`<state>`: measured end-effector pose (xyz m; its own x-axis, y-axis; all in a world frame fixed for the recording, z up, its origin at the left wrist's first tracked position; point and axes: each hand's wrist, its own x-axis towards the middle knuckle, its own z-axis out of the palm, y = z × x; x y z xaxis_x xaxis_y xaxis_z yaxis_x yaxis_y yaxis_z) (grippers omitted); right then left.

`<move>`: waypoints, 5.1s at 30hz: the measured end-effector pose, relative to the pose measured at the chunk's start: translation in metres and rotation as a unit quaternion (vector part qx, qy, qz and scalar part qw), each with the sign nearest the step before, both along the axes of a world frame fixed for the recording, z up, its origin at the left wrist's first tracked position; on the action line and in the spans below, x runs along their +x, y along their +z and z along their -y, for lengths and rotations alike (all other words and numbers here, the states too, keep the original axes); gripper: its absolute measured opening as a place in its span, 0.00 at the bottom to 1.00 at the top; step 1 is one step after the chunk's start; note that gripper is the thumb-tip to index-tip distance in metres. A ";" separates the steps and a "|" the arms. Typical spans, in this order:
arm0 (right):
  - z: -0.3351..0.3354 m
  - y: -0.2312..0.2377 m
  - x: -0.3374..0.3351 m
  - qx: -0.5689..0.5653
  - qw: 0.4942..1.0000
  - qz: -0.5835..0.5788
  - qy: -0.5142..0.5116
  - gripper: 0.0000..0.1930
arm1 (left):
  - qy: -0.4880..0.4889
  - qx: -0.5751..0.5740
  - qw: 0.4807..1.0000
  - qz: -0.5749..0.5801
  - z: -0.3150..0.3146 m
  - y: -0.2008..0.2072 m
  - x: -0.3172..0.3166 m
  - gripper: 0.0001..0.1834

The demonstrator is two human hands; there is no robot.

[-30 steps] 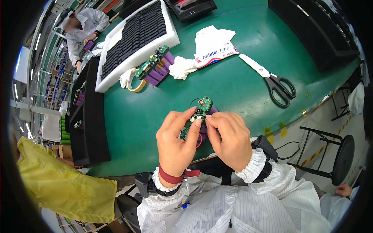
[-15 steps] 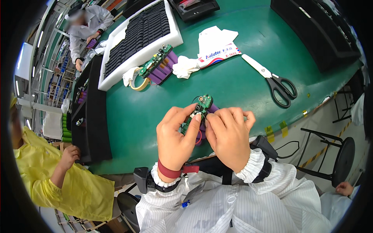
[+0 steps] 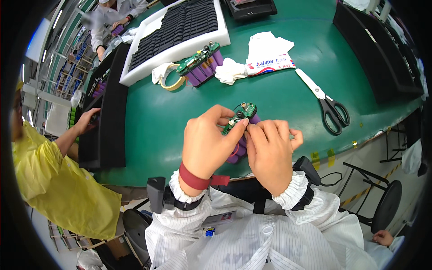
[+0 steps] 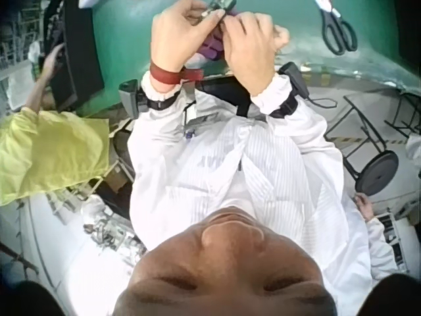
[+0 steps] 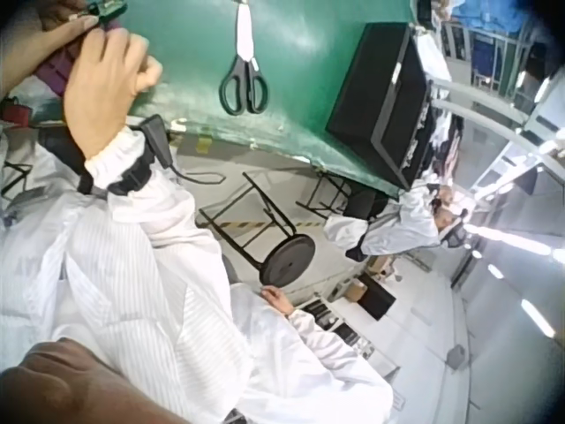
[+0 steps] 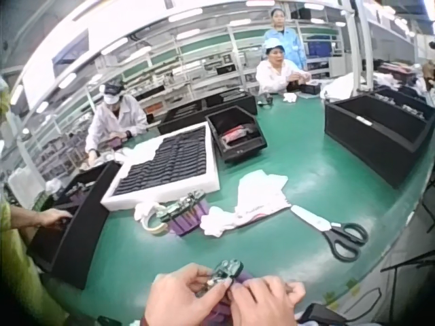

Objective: Assembling electronic components by attaching a PCB to a battery pack and securing it with tape.

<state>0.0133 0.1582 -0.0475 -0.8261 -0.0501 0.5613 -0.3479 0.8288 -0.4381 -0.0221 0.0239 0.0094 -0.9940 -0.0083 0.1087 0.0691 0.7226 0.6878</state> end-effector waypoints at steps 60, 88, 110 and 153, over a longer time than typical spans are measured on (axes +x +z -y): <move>-0.010 0.023 -0.034 0.130 0.962 -0.101 0.220 0.09 | -0.051 0.402 0.885 0.229 0.048 -0.043 -0.034 0.11; -0.004 0.008 -0.037 -0.152 0.965 0.091 0.191 0.07 | -0.060 0.358 0.911 0.197 0.046 -0.045 -0.031 0.12; 0.009 0.003 -0.026 0.008 0.988 -0.069 0.140 0.05 | -0.042 0.391 0.895 0.210 0.046 -0.045 -0.027 0.11; -0.023 -0.006 -0.004 -0.066 0.978 -0.018 0.195 0.10 | -0.051 0.254 0.946 0.192 0.029 -0.020 -0.005 0.13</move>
<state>0.0093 0.1816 -0.0530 -0.7381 -0.2823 0.6128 -0.6438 0.5663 -0.5146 -0.0268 -0.0047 -0.0101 -0.9577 0.1361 -0.2536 -0.2054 0.2943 0.9334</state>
